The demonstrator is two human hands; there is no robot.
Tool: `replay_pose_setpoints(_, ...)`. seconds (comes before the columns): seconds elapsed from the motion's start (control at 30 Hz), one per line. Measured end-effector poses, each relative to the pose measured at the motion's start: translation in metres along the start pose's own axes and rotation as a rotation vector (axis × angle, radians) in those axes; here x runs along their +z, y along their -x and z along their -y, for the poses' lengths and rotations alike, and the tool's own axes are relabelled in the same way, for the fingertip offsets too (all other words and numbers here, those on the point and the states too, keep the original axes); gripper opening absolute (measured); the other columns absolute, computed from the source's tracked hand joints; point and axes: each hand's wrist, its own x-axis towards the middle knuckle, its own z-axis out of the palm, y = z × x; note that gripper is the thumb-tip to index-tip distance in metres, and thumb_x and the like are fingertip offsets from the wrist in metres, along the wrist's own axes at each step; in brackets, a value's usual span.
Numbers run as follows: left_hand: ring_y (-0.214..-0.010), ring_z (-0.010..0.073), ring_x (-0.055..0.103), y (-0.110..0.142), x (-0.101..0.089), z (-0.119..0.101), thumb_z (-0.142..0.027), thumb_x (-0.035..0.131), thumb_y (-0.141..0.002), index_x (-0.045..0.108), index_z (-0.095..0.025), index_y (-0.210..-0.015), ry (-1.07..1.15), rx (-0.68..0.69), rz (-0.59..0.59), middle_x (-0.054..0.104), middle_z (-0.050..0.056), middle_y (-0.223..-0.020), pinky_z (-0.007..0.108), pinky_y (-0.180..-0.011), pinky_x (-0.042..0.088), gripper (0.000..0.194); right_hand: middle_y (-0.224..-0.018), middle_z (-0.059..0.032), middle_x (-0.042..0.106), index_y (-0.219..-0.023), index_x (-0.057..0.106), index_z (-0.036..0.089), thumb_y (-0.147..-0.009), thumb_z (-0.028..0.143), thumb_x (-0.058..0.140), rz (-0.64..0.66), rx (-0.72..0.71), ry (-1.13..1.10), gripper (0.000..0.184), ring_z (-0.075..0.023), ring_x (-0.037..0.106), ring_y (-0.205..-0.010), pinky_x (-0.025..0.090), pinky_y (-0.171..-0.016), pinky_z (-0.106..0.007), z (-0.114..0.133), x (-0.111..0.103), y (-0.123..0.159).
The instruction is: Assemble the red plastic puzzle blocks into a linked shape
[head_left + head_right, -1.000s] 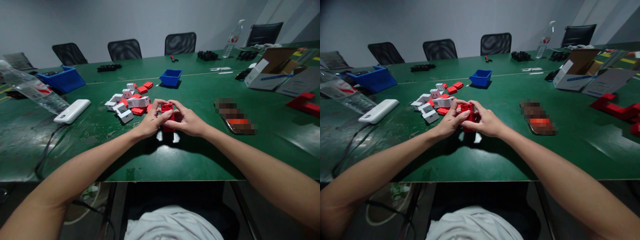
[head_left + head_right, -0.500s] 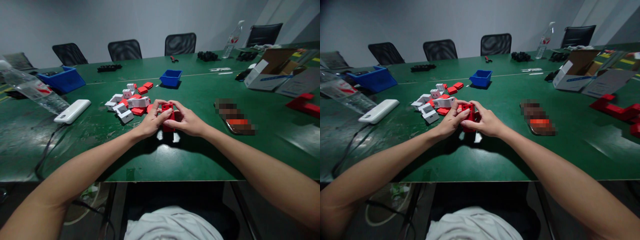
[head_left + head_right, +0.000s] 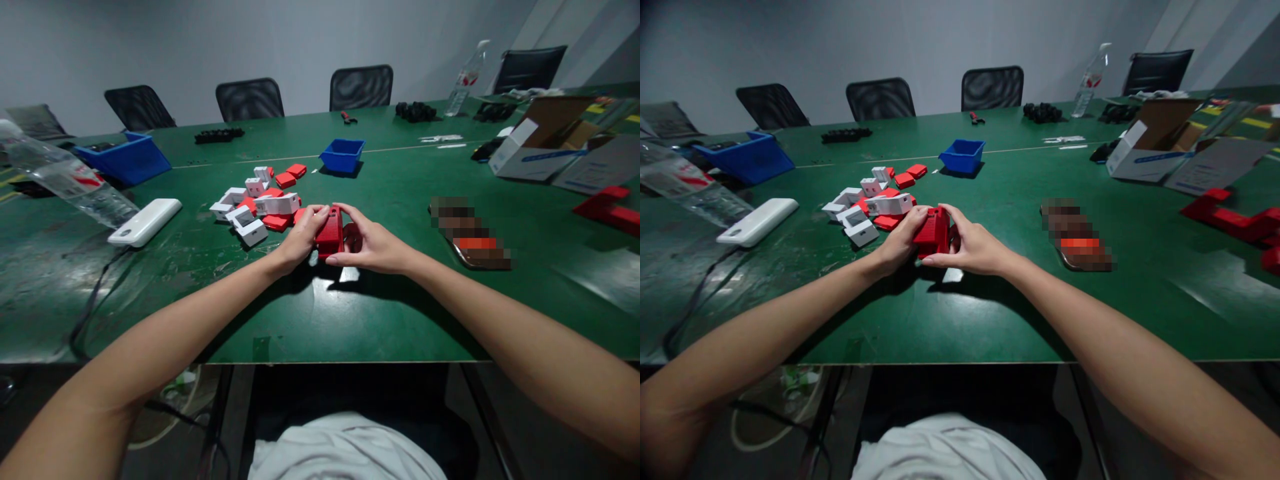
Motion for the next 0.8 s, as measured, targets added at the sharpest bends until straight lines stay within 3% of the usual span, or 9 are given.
replay_pose_setpoints(0.23, -0.077, 0.0120, 0.054, 0.000, -0.002, 0.005, -0.061, 0.050, -0.094, 0.056, -0.018, -0.101, 0.034, 0.009, 0.022, 0.057, 0.001, -0.090, 0.024, -0.074, 0.046, 0.044, -0.095, -0.0067, 0.067, -0.153, 0.025, 0.019, -0.074, 0.051, 0.080, 0.005, 0.048, 0.036, 0.102, -0.0222, 0.066, -0.074, 0.058, -0.067, -0.039, 0.005, 0.000, 0.000)
replay_pose_setpoints(0.5, -0.080, 0.0134, 0.059, 0.001, -0.001, 0.001, -0.063, 0.059, -0.087, 0.055, -0.018, -0.108, 0.060, -0.040, 0.031, 0.060, 0.002, -0.094, 0.027, -0.075, 0.048, 0.050, -0.096, -0.0071, 0.068, -0.153, 0.027, 0.020, -0.074, 0.051, 0.079, 0.007, 0.036, 0.049, 0.099, -0.0220, 0.067, -0.075, 0.057, -0.069, -0.039, 0.005, -0.001, 0.000)
replay_pose_setpoints(0.63, -0.089, 0.0168, 0.064, 0.006, 0.001, -0.005, -0.050, 0.078, -0.073, 0.050, -0.019, -0.114, 0.014, -0.029, 0.026, 0.063, 0.003, -0.100, 0.029, -0.081, 0.051, 0.059, -0.115, -0.0117, 0.067, -0.153, 0.026, 0.021, -0.075, 0.047, 0.078, -0.001, -0.004, 0.058, 0.097, -0.0235, 0.070, -0.086, 0.058, -0.080, -0.041, 0.002, -0.001, 0.000)
replay_pose_setpoints(0.8, -0.091, 0.0179, 0.068, 0.012, 0.004, -0.008, -0.047, 0.081, -0.071, 0.045, -0.021, -0.117, -0.062, 0.060, 0.015, 0.064, 0.003, -0.103, 0.032, -0.082, 0.056, 0.063, -0.131, -0.0148, 0.063, -0.153, 0.025, 0.021, -0.074, 0.037, 0.078, -0.005, -0.060, 0.030, 0.097, -0.0292, 0.068, -0.108, 0.055, -0.094, -0.046, -0.001, -0.002, 0.000)
